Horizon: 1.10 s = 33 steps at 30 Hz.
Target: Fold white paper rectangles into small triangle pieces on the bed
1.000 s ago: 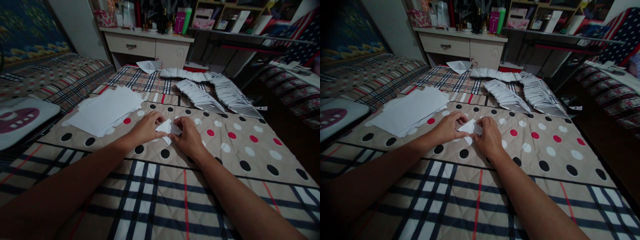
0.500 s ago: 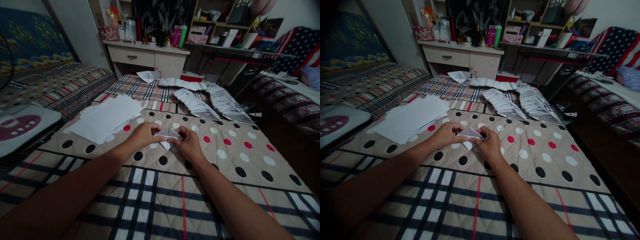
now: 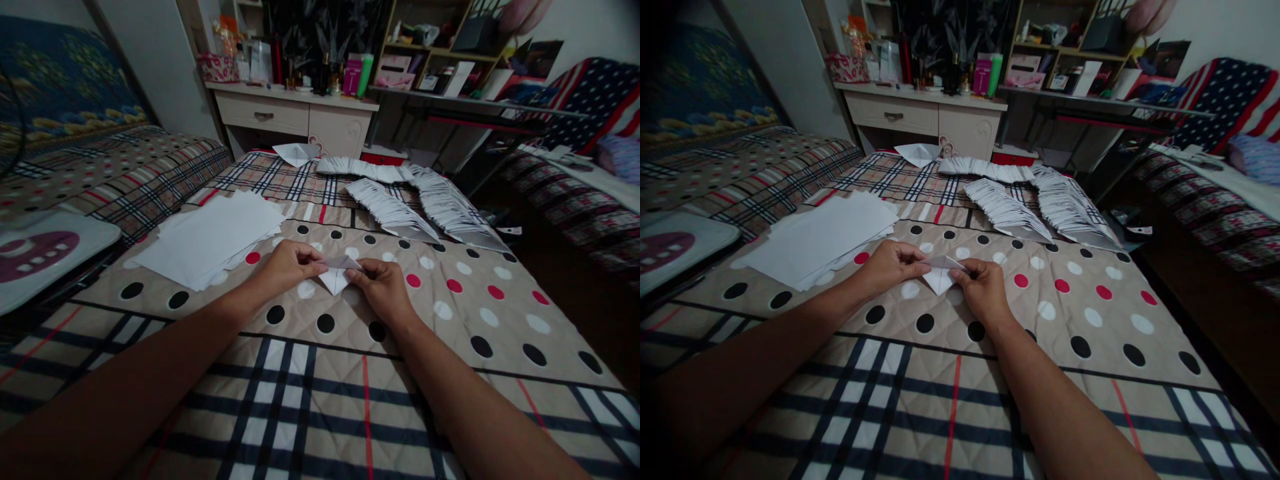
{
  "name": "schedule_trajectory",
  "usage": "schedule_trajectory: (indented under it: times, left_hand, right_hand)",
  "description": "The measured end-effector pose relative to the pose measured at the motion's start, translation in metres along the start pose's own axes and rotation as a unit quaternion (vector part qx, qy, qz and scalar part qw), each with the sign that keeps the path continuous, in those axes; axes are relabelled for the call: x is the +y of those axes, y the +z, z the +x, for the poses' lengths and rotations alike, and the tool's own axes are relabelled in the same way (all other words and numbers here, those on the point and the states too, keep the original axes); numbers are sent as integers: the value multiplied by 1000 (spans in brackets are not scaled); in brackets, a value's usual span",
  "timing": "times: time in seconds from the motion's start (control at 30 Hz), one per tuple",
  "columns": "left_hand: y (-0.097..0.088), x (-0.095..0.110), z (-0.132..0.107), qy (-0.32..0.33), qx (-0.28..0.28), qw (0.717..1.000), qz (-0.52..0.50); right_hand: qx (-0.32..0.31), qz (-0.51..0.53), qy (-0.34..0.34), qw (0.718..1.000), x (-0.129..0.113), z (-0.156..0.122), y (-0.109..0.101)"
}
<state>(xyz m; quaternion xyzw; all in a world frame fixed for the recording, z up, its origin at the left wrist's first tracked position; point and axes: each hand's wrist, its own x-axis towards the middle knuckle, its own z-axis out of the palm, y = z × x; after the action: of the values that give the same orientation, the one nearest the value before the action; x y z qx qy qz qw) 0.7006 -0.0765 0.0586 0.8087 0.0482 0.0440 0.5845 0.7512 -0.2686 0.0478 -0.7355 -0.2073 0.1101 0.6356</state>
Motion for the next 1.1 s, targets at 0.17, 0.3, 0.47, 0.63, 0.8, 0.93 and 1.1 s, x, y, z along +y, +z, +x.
schedule_trajectory:
  times: [0.17,0.3,0.47,0.63,0.8,0.93,1.1]
  left_hand:
    - [-2,4,2,-2,26,1000,-11]
    - [-1,1,4,3,66,997,-46]
    - [1,-2,5,18,95,991,-88]
    - [2,2,4,19,133,984,-121]
    - [6,1,1,-15,100,967,-233]
    - [15,3,-5,-23,-30,935,-352]
    - [30,14,-9,-79,-63,913,-395]
  right_hand:
    - [3,26,20,999,0,3,-2]
    - [-15,63,27,998,-2,2,0]
    - [-20,113,40,993,-4,0,4]
    - [4,128,-3,992,-11,-6,6]
    - [31,154,-70,985,-16,-10,7]
    - [-28,144,-96,984,-15,-7,10]
    - [-140,167,-72,973,-19,-8,14]
